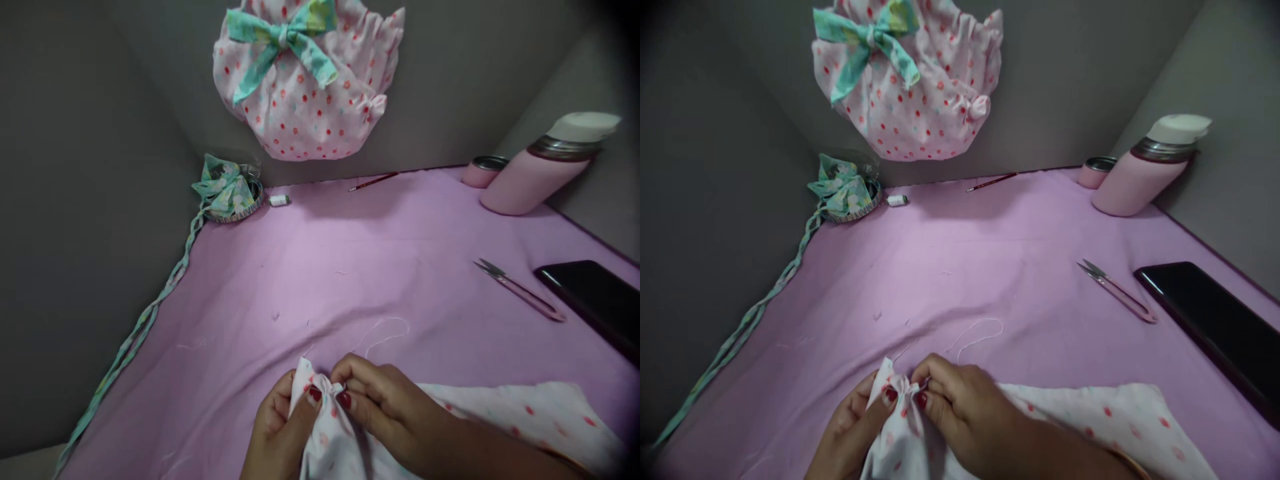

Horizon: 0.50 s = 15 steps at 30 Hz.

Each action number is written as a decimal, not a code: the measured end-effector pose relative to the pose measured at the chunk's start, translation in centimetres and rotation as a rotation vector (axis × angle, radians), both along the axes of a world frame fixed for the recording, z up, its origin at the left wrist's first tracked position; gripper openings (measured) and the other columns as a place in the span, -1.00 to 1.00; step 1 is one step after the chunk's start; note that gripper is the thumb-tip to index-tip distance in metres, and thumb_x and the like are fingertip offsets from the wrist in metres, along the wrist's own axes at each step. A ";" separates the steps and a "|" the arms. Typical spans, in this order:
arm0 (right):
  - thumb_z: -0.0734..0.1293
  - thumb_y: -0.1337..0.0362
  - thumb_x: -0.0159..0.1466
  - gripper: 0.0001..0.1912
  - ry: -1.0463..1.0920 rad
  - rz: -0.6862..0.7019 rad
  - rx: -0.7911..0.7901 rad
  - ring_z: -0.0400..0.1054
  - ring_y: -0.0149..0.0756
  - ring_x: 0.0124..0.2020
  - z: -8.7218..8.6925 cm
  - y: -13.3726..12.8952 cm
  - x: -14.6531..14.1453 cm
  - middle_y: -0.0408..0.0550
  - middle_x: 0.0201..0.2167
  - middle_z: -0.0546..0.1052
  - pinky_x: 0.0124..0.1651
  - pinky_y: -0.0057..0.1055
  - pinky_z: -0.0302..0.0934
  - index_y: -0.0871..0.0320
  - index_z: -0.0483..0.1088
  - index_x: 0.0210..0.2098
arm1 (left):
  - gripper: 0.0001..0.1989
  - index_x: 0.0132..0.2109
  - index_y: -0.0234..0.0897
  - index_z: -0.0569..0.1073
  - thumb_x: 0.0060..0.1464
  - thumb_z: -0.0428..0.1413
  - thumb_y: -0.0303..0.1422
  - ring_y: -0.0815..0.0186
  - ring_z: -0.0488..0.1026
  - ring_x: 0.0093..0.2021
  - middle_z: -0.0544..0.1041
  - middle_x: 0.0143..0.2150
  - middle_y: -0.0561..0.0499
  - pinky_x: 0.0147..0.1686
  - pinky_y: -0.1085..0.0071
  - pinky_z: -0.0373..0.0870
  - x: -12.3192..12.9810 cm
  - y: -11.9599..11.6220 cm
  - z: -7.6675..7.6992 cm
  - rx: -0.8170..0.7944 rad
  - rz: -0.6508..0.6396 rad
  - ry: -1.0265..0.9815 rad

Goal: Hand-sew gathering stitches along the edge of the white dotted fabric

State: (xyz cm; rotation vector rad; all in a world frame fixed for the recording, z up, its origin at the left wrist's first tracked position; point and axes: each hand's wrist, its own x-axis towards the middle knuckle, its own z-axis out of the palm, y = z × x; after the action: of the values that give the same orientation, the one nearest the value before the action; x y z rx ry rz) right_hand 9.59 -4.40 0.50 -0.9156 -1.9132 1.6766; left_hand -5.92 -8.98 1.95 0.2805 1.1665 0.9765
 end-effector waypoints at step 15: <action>0.06 0.35 0.33 -0.99 0.069 -0.030 0.093 0.06 -0.45 -0.53 0.1 -0.5 0.1 -0.27 -0.55 0.18 -0.46 -0.53 0.01 0.13 0.06 -0.24 | -0.86 -0.31 -0.29 0.40 0.04 0.10 -0.30 0.39 0.27 -0.45 0.37 -0.46 0.07 -0.44 0.51 0.24 1.2 -0.4 -0.9 0.361 -0.051 0.354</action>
State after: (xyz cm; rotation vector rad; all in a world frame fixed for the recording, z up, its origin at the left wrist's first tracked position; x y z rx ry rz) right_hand 9.67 -4.92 0.59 -0.8356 -1.9055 1.5676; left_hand -4.67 -9.42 1.01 0.7935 1.2886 1.1197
